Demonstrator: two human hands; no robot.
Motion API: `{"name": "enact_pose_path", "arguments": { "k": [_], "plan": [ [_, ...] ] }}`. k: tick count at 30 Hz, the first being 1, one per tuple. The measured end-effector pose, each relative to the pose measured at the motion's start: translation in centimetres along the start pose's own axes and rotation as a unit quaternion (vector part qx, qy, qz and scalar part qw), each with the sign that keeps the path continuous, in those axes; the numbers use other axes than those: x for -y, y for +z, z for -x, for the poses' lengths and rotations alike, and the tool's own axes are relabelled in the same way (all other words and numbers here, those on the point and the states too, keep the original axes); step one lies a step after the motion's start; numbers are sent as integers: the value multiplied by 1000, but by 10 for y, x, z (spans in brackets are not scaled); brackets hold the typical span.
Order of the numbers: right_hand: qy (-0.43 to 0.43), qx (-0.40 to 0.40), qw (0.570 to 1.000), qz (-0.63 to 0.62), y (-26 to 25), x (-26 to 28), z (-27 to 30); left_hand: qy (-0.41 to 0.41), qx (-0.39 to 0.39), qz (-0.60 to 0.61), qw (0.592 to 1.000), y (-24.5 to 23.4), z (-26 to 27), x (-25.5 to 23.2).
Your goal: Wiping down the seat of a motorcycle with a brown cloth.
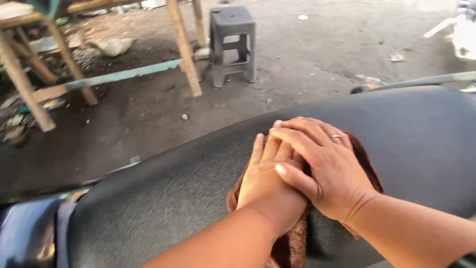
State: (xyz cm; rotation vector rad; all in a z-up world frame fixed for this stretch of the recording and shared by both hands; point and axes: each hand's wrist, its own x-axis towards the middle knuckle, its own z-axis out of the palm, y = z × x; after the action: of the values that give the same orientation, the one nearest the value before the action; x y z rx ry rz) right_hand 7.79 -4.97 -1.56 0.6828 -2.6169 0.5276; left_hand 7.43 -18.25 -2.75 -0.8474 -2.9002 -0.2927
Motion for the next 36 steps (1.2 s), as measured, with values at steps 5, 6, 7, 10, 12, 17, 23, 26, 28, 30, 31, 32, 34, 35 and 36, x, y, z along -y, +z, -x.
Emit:
{"name": "enact_pose_path", "arguments": {
  "k": [5, 6, 7, 10, 12, 17, 23, 26, 28, 30, 31, 32, 34, 35, 36],
  "plan": [
    [-8, 12, 999, -41, -10, -27, -2, 1, -27, -44, 999, -5, -25, -14],
    [-8, 2, 999, -46, -13, -38, -4, 5, -12, -39, 999, -8, -34, -19],
    [-8, -7, 999, -51, -15, -49, -5, 10, 2, -34, 999, -9, -43, -23],
    [49, 2, 997, -60, -29, -76, -11, 35, 51, -60, 996, -15, -76, -37],
    [53, 8, 997, -54, -34, -99, -18, 46, 64, -72, 994, -20, -96, -43],
    [64, 24, 997, -38, -44, -141, -40, 7, 68, 48, 996, -14, -146, -46],
    [188, 135, 970, -72, -50, -158, -80, -119, 189, 131, 966, -39, -176, -45],
    [237, 202, 948, -72, -47, -167, -95, -177, 174, 172, 953, -37, -185, -40],
    [217, 228, 946, -78, -41, -176, -103, -213, 181, 228, 933, -36, -190, -37],
    [237, 251, 935, -85, -42, -172, -107, -245, 182, 234, 923, -39, -189, -39],
    [262, 268, 923, -87, -44, -170, -110, -269, 182, 240, 915, -42, -188, -41],
    [256, 270, 924, -88, -44, -170, -110, -275, 179, 240, 914, -40, -189, -40],
    [243, 255, 933, -73, -43, -170, -107, -256, 158, 221, 928, -34, -188, -39],
    [240, 257, 933, -74, -43, -171, -106, -260, 158, 221, 926, -36, -187, -41],
    [223, 246, 940, -82, -43, -172, -103, -267, 152, 213, 927, -38, -185, -44]
  ]
}}
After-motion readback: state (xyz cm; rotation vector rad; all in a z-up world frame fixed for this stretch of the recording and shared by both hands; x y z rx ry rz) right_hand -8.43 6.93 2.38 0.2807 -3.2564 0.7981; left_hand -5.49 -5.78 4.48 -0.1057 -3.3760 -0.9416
